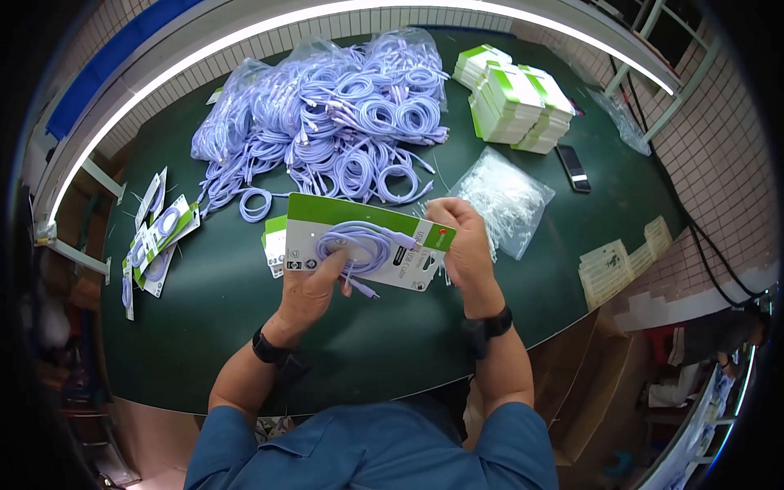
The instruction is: The person packages a cable by placing it onto a card and securing it by hand using a zip tie. After pulling the zip tie tight, the person places the packaged cable into a box and picks up another cable and card.
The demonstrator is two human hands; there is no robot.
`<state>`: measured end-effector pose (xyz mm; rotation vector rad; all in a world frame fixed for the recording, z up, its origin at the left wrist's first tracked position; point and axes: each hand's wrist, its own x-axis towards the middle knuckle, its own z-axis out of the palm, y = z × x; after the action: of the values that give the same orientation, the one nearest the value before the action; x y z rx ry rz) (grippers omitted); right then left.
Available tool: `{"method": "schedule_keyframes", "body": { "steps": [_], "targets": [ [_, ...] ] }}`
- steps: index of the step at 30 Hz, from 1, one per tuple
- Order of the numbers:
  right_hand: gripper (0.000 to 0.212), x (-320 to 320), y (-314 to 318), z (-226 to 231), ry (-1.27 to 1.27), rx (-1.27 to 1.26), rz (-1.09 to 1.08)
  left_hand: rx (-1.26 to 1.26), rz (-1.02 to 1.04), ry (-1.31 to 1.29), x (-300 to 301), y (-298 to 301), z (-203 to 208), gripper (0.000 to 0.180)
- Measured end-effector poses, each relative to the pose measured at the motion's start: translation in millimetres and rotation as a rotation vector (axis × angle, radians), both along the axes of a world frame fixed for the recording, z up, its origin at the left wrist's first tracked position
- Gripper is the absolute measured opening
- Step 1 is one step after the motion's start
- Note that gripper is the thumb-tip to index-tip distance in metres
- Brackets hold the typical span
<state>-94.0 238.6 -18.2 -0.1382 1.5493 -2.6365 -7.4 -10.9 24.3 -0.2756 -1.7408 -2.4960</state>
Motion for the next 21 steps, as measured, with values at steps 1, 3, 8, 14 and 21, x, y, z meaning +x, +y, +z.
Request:
{"method": "schedule_keyframes", "body": {
  "steps": [1,3,8,14,21],
  "targets": [
    [0.016,9.4,-8.9,1.7,-0.020,-0.008,-0.010,-0.008,-0.010,-0.020,1.1,0.1,-0.8,0.015],
    [0.039,28.7,-28.8,4.3,0.089,-0.179,0.495,-0.021,-0.035,-0.059,5.6,1.6,-3.3,0.015],
    [0.057,29.1,-27.9,-72.5,-0.183,-0.196,0.678,-0.078,-0.088,-0.078,10.7,10.8,-10.2,0.017],
    [0.051,26.8,-29.7,-58.1,-0.133,-0.310,0.833,-0.100,-0.088,-0.103,15.1,10.6,-16.0,0.018],
    [0.048,24.0,-26.5,-43.5,-0.099,-0.329,0.806,-0.169,-0.125,-0.032,13.0,10.0,-23.6,0.024]
  ]
}}
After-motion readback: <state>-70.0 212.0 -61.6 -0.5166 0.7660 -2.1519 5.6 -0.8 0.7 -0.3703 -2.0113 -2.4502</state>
